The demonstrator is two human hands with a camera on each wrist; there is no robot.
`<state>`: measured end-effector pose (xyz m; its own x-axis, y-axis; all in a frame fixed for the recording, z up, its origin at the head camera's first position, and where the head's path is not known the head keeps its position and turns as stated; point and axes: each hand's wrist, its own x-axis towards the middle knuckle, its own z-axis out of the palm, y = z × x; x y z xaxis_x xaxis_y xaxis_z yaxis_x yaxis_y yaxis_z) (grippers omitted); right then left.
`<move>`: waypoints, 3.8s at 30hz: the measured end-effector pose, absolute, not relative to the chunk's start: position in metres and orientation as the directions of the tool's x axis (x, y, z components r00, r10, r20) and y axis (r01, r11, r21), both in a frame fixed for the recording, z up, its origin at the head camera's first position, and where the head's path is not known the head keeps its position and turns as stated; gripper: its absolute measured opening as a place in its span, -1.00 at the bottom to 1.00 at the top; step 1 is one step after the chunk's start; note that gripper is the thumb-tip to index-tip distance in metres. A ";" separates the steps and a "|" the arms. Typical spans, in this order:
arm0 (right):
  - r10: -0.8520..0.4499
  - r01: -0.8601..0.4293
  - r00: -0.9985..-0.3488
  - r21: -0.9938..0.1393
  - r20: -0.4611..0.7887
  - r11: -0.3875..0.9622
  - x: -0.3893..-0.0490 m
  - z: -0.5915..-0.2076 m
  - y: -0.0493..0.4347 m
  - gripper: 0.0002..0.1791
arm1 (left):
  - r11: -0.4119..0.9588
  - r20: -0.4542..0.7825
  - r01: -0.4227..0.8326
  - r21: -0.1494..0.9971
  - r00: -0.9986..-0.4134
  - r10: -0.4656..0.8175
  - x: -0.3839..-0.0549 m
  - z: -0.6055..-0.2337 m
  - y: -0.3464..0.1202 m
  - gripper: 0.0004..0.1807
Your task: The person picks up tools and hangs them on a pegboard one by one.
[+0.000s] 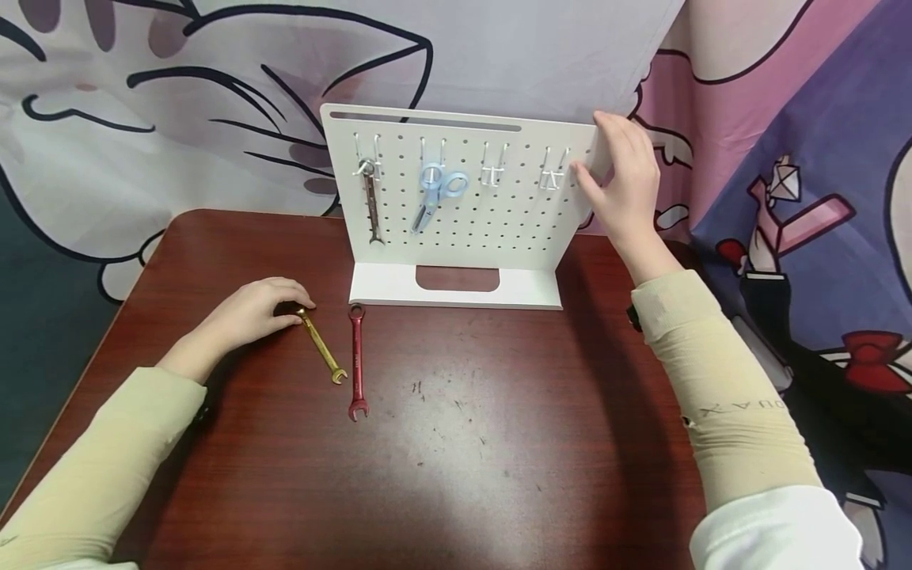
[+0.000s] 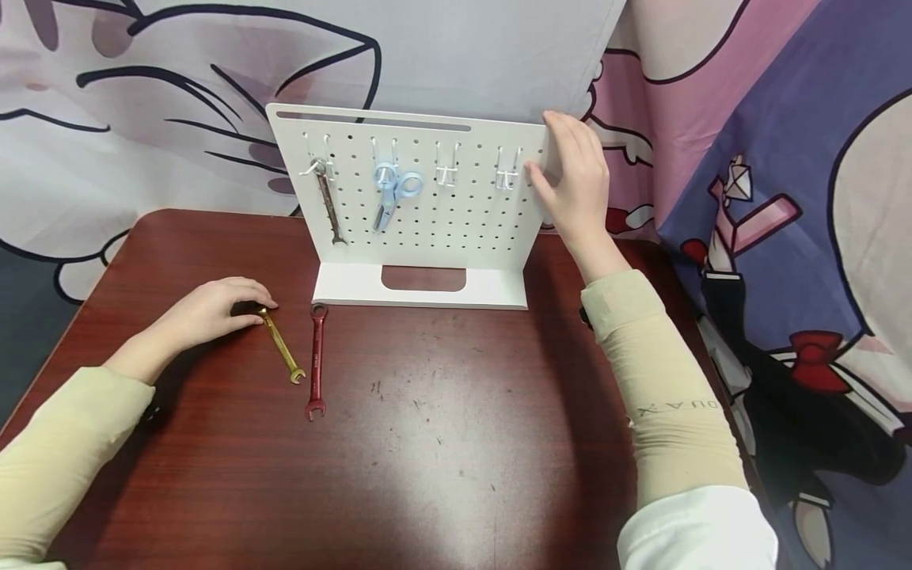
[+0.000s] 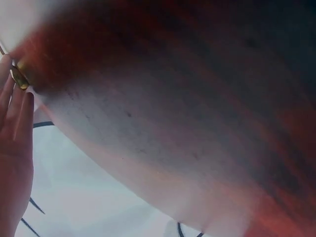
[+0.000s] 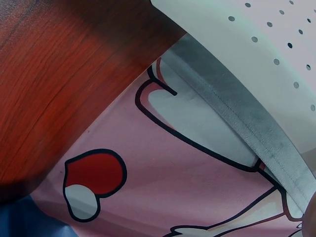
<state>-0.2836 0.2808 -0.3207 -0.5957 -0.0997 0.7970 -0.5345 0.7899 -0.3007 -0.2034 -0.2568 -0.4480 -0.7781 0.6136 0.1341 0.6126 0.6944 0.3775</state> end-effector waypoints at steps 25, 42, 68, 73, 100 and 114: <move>-0.099 -0.537 -0.596 -0.304 0.797 0.787 -0.285 -0.324 0.282 -0.39 | 0.631 0.273 0.758 0.164 -0.650 0.709 -0.192 -0.448 -0.269 -0.73; -0.109 -0.557 -0.576 -0.293 0.810 0.777 -0.288 -0.323 0.283 -0.39 | 0.623 0.170 0.756 0.202 -0.653 0.738 -0.180 -0.441 -0.281 -0.66; -0.106 -0.553 -0.577 -0.292 0.810 0.780 -0.287 -0.322 0.283 -0.40 | 0.725 0.078 0.537 0.432 -0.823 0.563 -0.179 -0.419 -0.289 -0.79; -0.105 -0.550 -0.580 -0.294 0.808 0.782 -0.287 -0.323 0.283 -0.40 | 0.694 0.082 0.464 0.551 -0.857 0.508 -0.179 -0.410 -0.286 -0.76; -0.093 -0.531 -0.597 -0.305 0.797 0.790 -0.283 -0.323 0.281 -0.40 | 0.164 0.211 0.262 0.951 -0.938 0.274 -0.200 -0.401 -0.212 -0.69; -0.097 -0.532 -0.595 -0.300 0.798 0.792 -0.284 -0.322 0.280 -0.39 | -0.208 0.188 0.164 0.964 -0.977 0.104 -0.223 -0.411 -0.150 -0.44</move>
<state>-0.2842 0.2797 -0.3216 -0.5954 -0.0970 0.7976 -0.5316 0.7919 -0.3005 -0.2231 -0.1501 -0.4108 -0.9766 0.1042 0.1884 0.1638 -0.2084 0.9642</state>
